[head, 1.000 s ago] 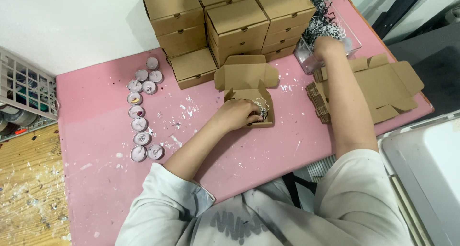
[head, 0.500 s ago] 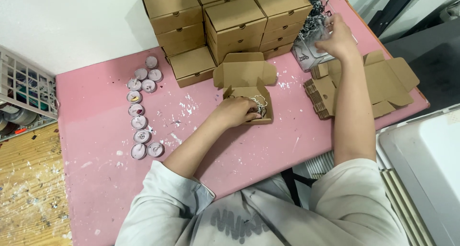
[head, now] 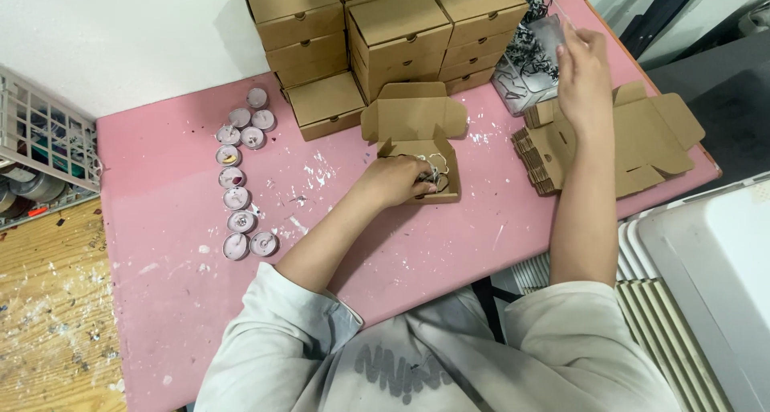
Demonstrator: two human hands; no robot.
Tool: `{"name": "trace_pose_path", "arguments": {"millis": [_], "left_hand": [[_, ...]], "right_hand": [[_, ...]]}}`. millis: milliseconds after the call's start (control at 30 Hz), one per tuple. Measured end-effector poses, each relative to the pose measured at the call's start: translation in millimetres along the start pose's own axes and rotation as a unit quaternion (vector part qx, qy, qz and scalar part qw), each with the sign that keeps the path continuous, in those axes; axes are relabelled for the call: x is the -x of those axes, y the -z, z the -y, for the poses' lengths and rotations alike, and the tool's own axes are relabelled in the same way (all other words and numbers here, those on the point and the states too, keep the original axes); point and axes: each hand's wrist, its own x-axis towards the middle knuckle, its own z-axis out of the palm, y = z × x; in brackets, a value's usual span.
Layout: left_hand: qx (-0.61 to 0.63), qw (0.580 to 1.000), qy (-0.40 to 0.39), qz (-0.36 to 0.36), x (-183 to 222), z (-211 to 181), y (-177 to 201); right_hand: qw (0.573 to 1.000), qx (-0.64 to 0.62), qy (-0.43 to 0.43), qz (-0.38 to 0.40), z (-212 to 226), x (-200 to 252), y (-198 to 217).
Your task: Packing small items with decorative paper into small cardboard boxes.
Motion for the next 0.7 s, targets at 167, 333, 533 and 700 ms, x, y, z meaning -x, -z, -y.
{"name": "trace_pose_path", "arguments": {"millis": [167, 333, 533, 700], "left_hand": [[-0.03, 0.998, 0.048, -0.036, 4, -18, 36], [0.001, 0.994, 0.106, -0.003, 3, -4, 43], [0.363, 0.923, 0.074, -0.108, 0, 8, 68], [0.384, 0.91, 0.044, -0.149, 17, 21, 103]], "right_hand": [[0.995, -0.069, 0.005, -0.078, 51, 24, 11], [0.978, -0.167, -0.017, -0.123, 81, 37, -6], [0.891, -0.431, -0.134, -0.044, 105, 44, -44], [0.811, -0.545, -0.21, 0.036, 129, 53, -77]]}}
